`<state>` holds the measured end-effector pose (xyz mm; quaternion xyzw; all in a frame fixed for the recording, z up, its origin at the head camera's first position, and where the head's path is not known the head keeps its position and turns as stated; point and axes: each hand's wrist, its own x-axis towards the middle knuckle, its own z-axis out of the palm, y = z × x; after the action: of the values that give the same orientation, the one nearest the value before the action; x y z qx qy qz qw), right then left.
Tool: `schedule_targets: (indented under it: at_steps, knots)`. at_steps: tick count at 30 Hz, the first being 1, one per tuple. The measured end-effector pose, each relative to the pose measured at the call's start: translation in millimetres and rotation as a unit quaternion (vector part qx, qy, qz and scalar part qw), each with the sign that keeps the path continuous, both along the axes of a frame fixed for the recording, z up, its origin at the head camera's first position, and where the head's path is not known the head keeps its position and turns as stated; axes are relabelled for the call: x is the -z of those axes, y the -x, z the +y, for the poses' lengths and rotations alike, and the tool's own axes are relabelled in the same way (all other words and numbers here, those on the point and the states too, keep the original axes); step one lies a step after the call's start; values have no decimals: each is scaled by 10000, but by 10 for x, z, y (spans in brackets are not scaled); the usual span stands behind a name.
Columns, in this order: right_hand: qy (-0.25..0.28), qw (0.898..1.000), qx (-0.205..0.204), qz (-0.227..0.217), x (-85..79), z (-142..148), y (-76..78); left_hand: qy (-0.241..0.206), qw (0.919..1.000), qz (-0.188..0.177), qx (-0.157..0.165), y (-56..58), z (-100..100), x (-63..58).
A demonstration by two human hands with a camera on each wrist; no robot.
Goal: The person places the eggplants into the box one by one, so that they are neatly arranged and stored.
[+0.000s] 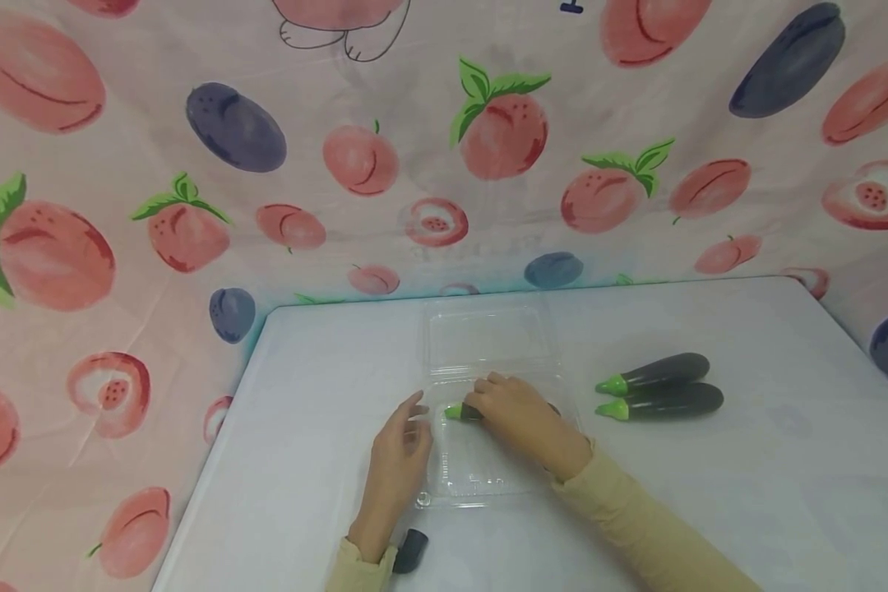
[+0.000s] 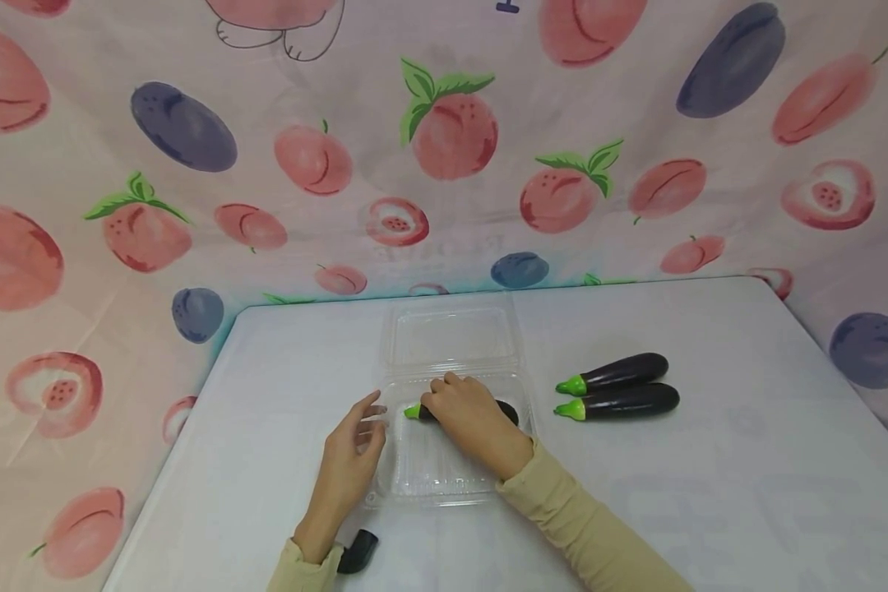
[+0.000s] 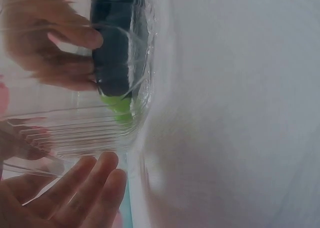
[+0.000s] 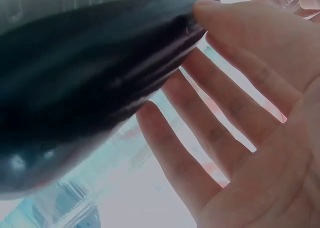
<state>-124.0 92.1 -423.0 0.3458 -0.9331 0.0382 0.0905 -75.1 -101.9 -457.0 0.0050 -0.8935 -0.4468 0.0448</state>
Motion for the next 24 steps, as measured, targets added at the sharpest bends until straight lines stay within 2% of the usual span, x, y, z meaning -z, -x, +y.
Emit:
schedule_targets:
  at_steps: [8,14,24]
  knots:
    - [13,9996,181,-219,-31,11,-14,-27,10000,31,7,-6,-3,2]
    - [50,9998,137,-147,-85,79,-8,-18,9999,115,14,0,-7,6]
    - [20,9996,199,-192,-218,185,-44,-50,10000,45,-10,7,-6,10]
